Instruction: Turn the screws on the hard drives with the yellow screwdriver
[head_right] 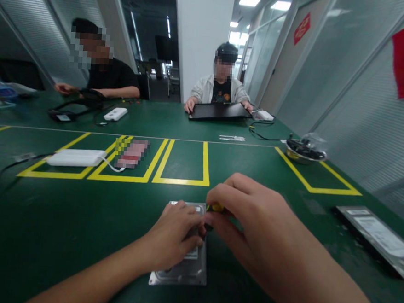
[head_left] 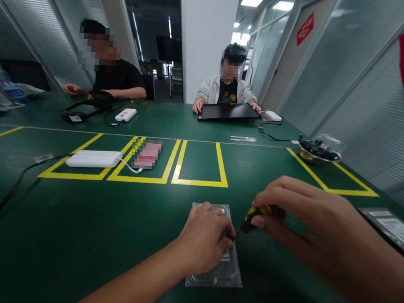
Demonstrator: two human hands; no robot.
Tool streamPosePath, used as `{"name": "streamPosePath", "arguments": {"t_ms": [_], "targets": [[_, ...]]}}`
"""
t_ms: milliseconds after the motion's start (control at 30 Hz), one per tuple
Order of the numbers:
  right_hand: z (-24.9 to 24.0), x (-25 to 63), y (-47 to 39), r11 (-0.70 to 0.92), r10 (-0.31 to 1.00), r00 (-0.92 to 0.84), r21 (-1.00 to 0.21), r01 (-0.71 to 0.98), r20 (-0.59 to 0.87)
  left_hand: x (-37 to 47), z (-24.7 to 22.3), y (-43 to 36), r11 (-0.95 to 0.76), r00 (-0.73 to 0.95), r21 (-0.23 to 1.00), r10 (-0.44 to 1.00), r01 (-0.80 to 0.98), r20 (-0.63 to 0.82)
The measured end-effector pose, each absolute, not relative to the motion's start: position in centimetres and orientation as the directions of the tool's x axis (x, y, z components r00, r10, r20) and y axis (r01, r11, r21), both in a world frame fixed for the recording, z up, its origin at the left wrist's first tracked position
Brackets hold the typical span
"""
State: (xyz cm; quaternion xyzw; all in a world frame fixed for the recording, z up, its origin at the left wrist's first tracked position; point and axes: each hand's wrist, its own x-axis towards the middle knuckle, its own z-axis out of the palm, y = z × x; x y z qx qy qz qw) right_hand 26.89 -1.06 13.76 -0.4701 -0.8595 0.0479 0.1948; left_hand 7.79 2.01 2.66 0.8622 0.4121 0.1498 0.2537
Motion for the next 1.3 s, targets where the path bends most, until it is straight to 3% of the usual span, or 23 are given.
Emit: {"name": "streamPosePath", "arguments": {"t_ms": [667, 867, 1133, 1300], "targets": [[14.12, 26.86, -1.28, 0.532, 0.846, -0.466, -0.358, 0.768, 0.258, 7.72, 3.01, 2.09, -0.528, 0.62, 0.569, 0.784, 0.631, 0.04], [14.01, 26.95, -1.23, 0.524, 0.851, -0.458, -0.344, 0.779, 0.258, 7.72, 2.97, 2.06, -0.524, 0.618, 0.569, 0.786, 0.634, 0.035], [13.89, 27.08, -1.3, 0.532, 0.828, -0.428, -0.262, 0.805, 0.363, 7.76, 2.87, 2.0, -0.526, 0.618, 0.562, 0.785, 0.638, 0.033], [14.12, 27.04, -1.23, 0.534, 0.841, -0.454, -0.31, 0.787, 0.295, 7.76, 2.85, 2.09, -0.527, 0.621, 0.563, 0.784, 0.637, 0.032]]}}
